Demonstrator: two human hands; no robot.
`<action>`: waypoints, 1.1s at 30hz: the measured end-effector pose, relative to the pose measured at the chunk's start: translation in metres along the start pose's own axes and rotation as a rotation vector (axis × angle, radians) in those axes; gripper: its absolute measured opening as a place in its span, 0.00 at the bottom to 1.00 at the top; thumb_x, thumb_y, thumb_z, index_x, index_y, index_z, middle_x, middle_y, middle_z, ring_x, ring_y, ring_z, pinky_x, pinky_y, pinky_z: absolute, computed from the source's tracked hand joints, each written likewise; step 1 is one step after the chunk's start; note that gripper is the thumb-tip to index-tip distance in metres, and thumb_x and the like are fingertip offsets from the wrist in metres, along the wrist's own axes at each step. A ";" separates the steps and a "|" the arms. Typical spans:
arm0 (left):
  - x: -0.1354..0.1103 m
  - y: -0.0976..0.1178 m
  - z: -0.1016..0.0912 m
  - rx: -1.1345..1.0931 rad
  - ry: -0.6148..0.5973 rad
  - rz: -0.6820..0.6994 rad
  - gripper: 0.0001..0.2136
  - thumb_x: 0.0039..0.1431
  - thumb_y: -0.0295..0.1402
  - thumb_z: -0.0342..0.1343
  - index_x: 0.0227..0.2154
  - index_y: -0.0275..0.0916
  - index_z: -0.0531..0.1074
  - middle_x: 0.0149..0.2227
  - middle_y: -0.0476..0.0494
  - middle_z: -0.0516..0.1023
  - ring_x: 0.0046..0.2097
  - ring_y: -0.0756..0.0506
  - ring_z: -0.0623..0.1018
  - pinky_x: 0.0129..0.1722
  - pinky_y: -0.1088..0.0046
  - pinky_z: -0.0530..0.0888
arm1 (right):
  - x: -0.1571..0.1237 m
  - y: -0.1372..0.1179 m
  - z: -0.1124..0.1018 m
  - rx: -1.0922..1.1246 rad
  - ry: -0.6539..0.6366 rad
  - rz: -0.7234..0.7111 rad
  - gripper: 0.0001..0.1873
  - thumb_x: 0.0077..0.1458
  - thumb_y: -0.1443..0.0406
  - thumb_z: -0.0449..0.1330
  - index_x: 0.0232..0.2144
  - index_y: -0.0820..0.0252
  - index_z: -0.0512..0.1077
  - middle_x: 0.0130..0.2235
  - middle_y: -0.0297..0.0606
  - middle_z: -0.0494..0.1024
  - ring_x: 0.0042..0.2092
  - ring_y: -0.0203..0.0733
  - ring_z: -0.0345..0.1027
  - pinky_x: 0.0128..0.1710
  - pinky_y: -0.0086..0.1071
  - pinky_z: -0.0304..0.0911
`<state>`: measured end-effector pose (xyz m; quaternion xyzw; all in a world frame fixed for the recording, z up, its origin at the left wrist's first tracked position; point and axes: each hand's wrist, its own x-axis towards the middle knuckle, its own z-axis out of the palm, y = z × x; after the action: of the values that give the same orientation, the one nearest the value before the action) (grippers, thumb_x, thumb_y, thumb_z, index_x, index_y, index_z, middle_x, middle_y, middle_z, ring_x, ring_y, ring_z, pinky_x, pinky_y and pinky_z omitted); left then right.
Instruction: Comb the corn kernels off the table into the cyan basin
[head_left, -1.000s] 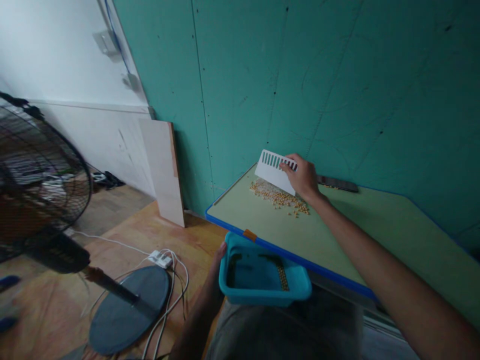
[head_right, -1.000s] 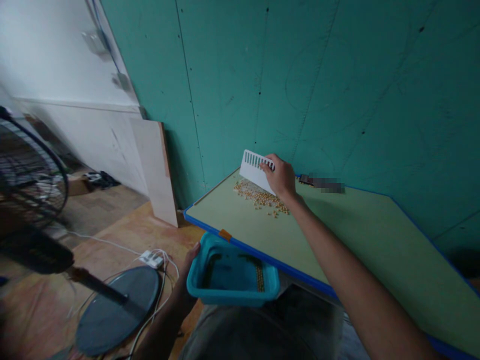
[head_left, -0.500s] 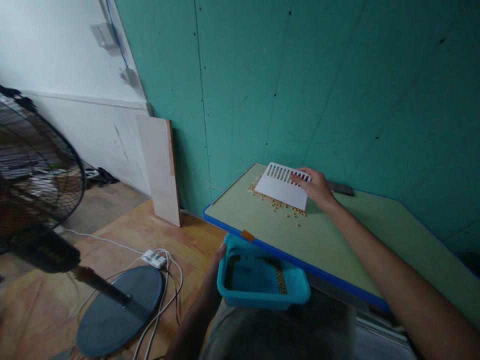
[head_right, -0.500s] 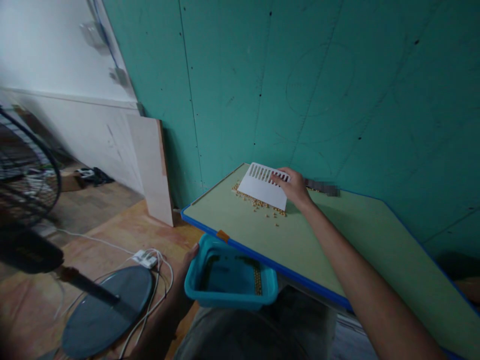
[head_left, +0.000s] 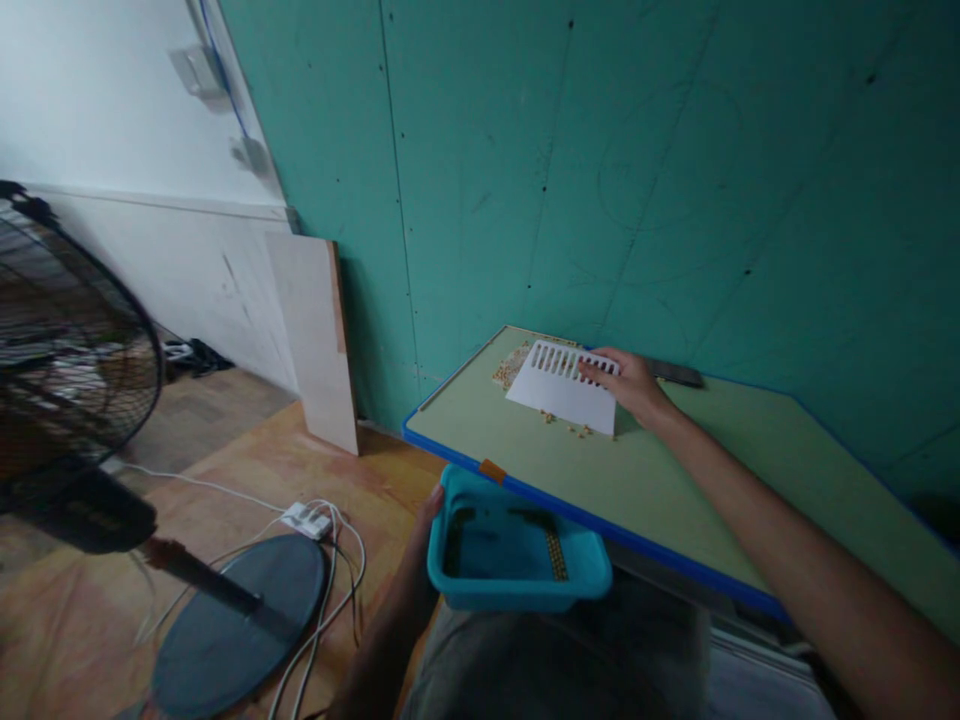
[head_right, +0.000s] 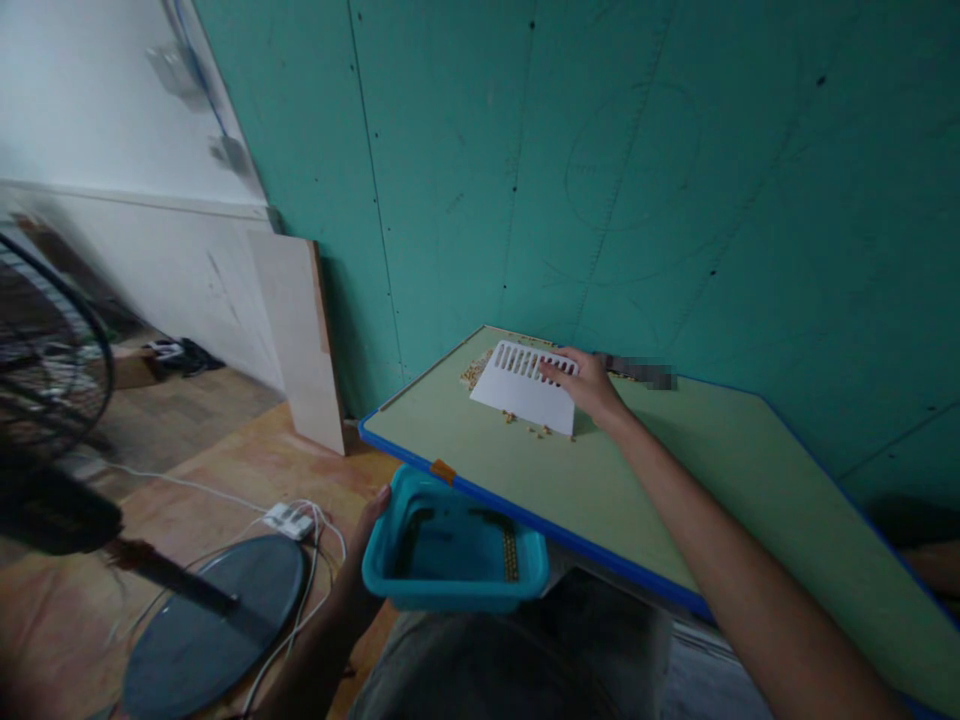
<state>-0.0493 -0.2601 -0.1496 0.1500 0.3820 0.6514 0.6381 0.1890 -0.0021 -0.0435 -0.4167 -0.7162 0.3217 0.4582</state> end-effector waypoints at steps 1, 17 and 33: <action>0.000 0.000 0.000 0.010 0.003 0.004 0.29 0.60 0.50 0.58 0.59 0.36 0.72 0.49 0.40 0.85 0.57 0.35 0.79 0.66 0.59 0.65 | -0.001 0.000 0.001 0.008 0.005 0.013 0.27 0.42 0.47 0.71 0.37 0.59 0.77 0.34 0.42 0.82 0.33 0.45 0.74 0.30 0.34 0.65; -0.001 0.000 0.002 0.043 0.041 -0.038 0.28 0.61 0.51 0.56 0.57 0.36 0.74 0.45 0.41 0.87 0.55 0.35 0.81 0.65 0.58 0.65 | -0.013 -0.018 0.011 -0.002 -0.054 -0.034 0.26 0.44 0.46 0.70 0.37 0.59 0.78 0.32 0.40 0.80 0.31 0.42 0.72 0.30 0.33 0.64; -0.004 -0.010 0.010 0.026 0.024 -0.068 0.29 0.61 0.50 0.57 0.62 0.41 0.69 0.49 0.41 0.85 0.56 0.35 0.80 0.64 0.57 0.67 | -0.025 -0.018 0.020 0.065 -0.111 0.026 0.24 0.46 0.50 0.70 0.41 0.59 0.78 0.35 0.42 0.81 0.32 0.44 0.74 0.28 0.34 0.65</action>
<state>-0.0353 -0.2614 -0.1486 0.1377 0.4029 0.6262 0.6532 0.1707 -0.0340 -0.0455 -0.3924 -0.7242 0.3731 0.4269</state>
